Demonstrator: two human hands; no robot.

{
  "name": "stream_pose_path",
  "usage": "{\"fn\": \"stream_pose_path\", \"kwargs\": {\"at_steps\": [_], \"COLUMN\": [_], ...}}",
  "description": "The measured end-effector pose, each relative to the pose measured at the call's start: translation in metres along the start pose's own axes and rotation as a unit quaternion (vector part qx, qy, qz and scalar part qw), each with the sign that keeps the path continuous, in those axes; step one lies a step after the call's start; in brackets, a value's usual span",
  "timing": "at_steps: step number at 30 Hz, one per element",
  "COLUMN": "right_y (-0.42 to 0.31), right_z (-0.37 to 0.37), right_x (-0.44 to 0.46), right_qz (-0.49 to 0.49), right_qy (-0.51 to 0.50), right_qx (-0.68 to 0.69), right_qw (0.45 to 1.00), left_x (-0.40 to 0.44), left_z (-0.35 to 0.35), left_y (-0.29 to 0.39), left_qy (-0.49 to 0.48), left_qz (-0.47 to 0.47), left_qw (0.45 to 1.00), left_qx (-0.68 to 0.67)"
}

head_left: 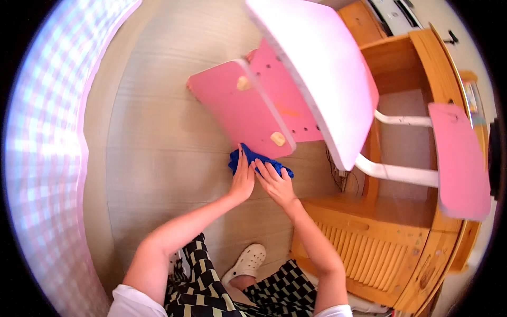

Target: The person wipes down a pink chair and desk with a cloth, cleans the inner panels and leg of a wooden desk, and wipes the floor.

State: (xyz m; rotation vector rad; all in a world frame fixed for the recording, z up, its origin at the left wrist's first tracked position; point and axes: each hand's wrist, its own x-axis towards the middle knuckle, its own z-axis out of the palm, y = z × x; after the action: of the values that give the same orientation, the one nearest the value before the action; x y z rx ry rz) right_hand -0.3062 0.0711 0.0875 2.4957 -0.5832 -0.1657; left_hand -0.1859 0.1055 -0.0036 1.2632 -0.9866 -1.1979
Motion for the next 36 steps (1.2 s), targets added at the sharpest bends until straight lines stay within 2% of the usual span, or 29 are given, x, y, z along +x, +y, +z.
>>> {"fn": "stream_pose_path", "kwargs": {"at_steps": [3,8,11,12,15,16,19,22,24,26,27,28,30,32,34,36], "right_y": [0.010,0.039,0.061,0.069,0.087,0.093,0.107,0.119,0.125,0.125,0.129,0.133,0.143,0.149,0.157,0.159], "right_z": [-0.008,-0.066,-0.100,-0.112,-0.145,-0.154,-0.168,-0.173,-0.165,-0.160,-0.159,-0.158,-0.158,-0.158,-0.153,-0.149], "right_x": [-0.007,-0.008,-0.019,-0.023,-0.040,-0.046,-0.062,-0.078,-0.082,-0.076,-0.071,-0.067,-0.059,-0.055,-0.052,-0.050], "right_qz": [-0.015,-0.028,-0.022,-0.025,0.003,0.014,0.033,0.083,0.156,0.290,0.327,0.329,0.385,0.405,0.442,0.409], "right_qy": [0.013,0.006,0.049,0.067,0.138,0.171,0.246,0.315,0.363,0.443,0.454,0.463,0.484,0.493,0.521,0.515], "right_qx": [-0.010,-0.001,-0.031,-0.023,-0.005,0.016,-0.013,-0.011,0.060,0.178,0.218,0.216,0.289,0.314,0.390,0.461], "right_qw": [1.000,1.000,0.998,0.997,0.990,0.985,0.969,0.946,0.917,0.830,0.800,0.794,0.731,0.703,0.617,0.596], "left_x": [-0.002,-0.014,-0.021,-0.023,-0.029,-0.029,-0.028,-0.020,-0.010,-0.005,-0.003,-0.001,0.000,-0.001,0.001,0.003], "left_z": [0.003,-0.005,-0.002,-0.002,0.000,-0.001,0.001,0.005,0.015,0.023,0.027,0.032,0.039,0.047,0.055,0.065], "left_y": [0.013,0.056,0.079,0.086,0.109,0.117,0.148,0.193,0.209,0.225,0.238,0.247,0.260,0.270,0.274,0.277], "left_qy": [0.018,-0.028,-0.025,-0.028,-0.025,-0.026,0.003,-0.015,-0.016,-0.015,-0.007,0.002,-0.008,-0.029,-0.035,-0.040], "left_qz": [0.041,0.085,0.211,0.223,0.363,0.373,0.531,0.575,0.582,0.585,0.569,0.553,0.567,0.563,0.555,0.544], "left_qw": [0.999,0.996,0.974,0.971,0.924,0.919,0.831,0.788,0.777,0.767,0.776,0.786,0.771,0.762,0.765,0.771], "left_qx": [-0.010,0.020,0.074,0.080,0.118,0.125,0.168,0.218,0.239,0.264,0.271,0.277,0.288,0.319,0.324,0.328]}}
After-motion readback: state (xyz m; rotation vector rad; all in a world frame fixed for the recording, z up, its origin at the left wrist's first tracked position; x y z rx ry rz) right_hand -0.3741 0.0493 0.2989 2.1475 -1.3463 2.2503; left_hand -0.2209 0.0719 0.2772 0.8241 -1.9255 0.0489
